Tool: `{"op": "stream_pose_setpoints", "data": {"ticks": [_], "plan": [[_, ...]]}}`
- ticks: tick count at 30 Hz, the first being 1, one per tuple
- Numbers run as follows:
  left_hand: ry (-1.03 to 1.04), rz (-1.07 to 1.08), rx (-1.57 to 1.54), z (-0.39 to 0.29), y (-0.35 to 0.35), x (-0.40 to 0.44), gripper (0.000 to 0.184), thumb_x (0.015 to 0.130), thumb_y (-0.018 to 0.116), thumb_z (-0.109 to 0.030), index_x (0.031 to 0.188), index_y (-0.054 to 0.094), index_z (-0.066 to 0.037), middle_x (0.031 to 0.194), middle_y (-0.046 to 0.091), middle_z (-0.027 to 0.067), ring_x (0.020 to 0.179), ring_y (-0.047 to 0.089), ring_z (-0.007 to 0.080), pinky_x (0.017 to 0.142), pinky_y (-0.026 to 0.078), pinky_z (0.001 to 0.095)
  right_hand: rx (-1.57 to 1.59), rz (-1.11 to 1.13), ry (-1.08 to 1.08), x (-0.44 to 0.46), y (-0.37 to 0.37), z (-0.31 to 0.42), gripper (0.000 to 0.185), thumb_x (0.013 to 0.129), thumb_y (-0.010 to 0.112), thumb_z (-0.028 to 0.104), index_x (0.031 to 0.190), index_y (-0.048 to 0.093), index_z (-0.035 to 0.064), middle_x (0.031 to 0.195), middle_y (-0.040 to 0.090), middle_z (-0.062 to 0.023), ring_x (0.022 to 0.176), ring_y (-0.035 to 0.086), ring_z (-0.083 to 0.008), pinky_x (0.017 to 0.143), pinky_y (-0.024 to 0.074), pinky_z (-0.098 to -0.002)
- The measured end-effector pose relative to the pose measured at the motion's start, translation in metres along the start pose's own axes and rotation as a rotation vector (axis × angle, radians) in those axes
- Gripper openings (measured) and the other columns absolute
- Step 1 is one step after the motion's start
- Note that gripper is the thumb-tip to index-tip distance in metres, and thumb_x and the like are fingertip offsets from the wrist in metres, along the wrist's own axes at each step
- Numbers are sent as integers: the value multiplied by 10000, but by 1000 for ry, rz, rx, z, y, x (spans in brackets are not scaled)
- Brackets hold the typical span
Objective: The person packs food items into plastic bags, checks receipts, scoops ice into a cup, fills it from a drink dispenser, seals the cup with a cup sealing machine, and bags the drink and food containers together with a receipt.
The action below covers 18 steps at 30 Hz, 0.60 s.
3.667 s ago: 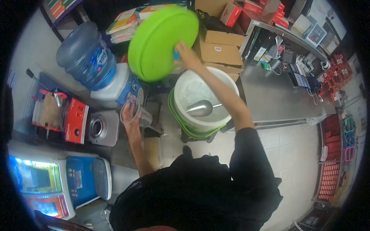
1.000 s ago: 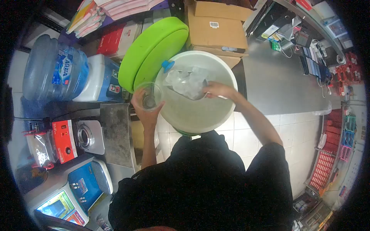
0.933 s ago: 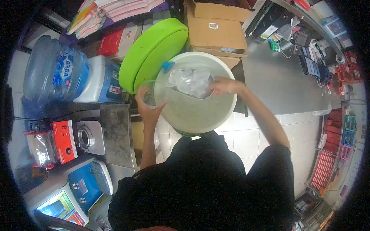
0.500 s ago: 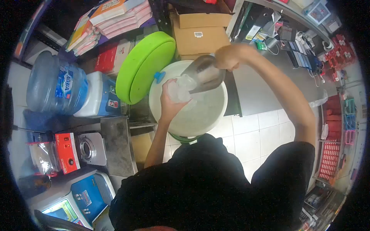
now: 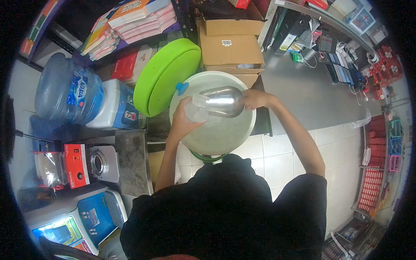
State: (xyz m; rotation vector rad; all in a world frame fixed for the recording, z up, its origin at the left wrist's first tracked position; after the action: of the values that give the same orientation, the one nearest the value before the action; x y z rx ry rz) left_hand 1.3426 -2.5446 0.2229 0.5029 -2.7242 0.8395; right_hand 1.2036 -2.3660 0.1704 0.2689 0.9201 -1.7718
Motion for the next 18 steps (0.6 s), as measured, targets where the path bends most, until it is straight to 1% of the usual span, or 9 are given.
{"op": "stream_pose_setpoints", "data": {"ticks": [2, 3, 6, 8, 10, 11, 14, 15, 18], "plan": [[-55, -15, -142, 13, 1, -8, 794, 508, 810, -159, 1161, 379, -25, 1054, 517, 163, 1000, 523, 295, 837, 422, 361, 201, -2, 104, 7, 16, -28, 427, 797, 501, 329, 954, 534, -67, 813, 590, -109, 723, 568, -184, 643, 467, -303], [-64, -57, -202, 19, 0, -13, 791, 511, 810, -158, 1160, 379, -23, 1044, 520, 160, 993, 524, 285, 838, 422, 358, 192, 72, 103, 8, 23, -34, 434, 805, 509, 313, 1001, 500, -75, 840, 578, -110, 758, 561, -169, 649, 460, -265], [-103, -182, -355, 32, 2, -26, 785, 517, 814, -152, 1155, 378, -14, 1018, 525, 148, 978, 526, 256, 844, 416, 352, 280, 72, 109, 8, 18, -53, 422, 803, 523, 290, 1030, 497, -64, 826, 570, -98, 758, 555, -148, 638, 452, -238], [-143, -239, -428, 39, 2, -33, 784, 517, 819, -148, 1150, 379, -6, 1011, 526, 141, 971, 522, 237, 855, 407, 350, 179, 53, 77, 6, 4, -46, 270, 773, 518, 203, 913, 548, -25, 700, 547, -46, 635, 526, -114, 581, 441, -232], [-218, -187, -275, 49, 2, -35, 787, 510, 821, -143, 1147, 381, -3, 1037, 516, 138, 987, 511, 240, 871, 397, 355, -59, 86, 23, 11, -9, -40, 176, 754, 498, 177, 755, 565, 15, 634, 517, -18, 531, 473, -101, 495, 402, -244], [-254, -159, -200, 54, 3, -37, 788, 507, 823, -140, 1145, 381, -1, 1050, 510, 136, 995, 505, 242, 879, 391, 357, -366, -35, 13, 20, -20, -36, 217, 727, 507, 192, 818, 589, 13, 654, 578, -96, 587, 566, -207, 561, 465, -313], [-133, -323, -117, 23, -19, -40, 790, 501, 822, -137, 1145, 384, -4, 1094, 484, 143, 1021, 485, 242, 890, 381, 361, -841, -125, 82, 60, -7, -48, 306, 712, 519, 240, 879, 601, -3, 740, 614, -182, 736, 609, -312, 692, 482, -399], [-90, -381, -77, 4, -30, -44, 795, 501, 820, -136, 1151, 381, -5, 1104, 477, 143, 1027, 481, 243, 893, 378, 360, -863, 48, 157, 73, 10, -54, 461, 730, 550, 367, 1024, 568, 13, 932, 599, -216, 908, 573, -347, 798, 450, -422], [-14, -548, -35, -43, -64, -50, 809, 503, 815, -134, 1168, 373, -10, 1125, 467, 142, 1045, 470, 244, 909, 366, 357, -768, -280, -105, 88, 15, 19, 625, 732, 570, 478, 1127, 476, 1, 1053, 546, -219, 1011, 516, -335, 838, 422, -418]]}}
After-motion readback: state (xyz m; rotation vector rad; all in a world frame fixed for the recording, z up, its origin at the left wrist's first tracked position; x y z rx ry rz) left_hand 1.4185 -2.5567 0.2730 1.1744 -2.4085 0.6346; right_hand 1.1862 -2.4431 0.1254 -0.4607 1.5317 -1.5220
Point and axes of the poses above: each hand's wrist, its own x-axis towards the middle knuckle, its own y-axis out of the palm, z = x × y, the point moved 10 cm from there along x, towards the middle knuckle
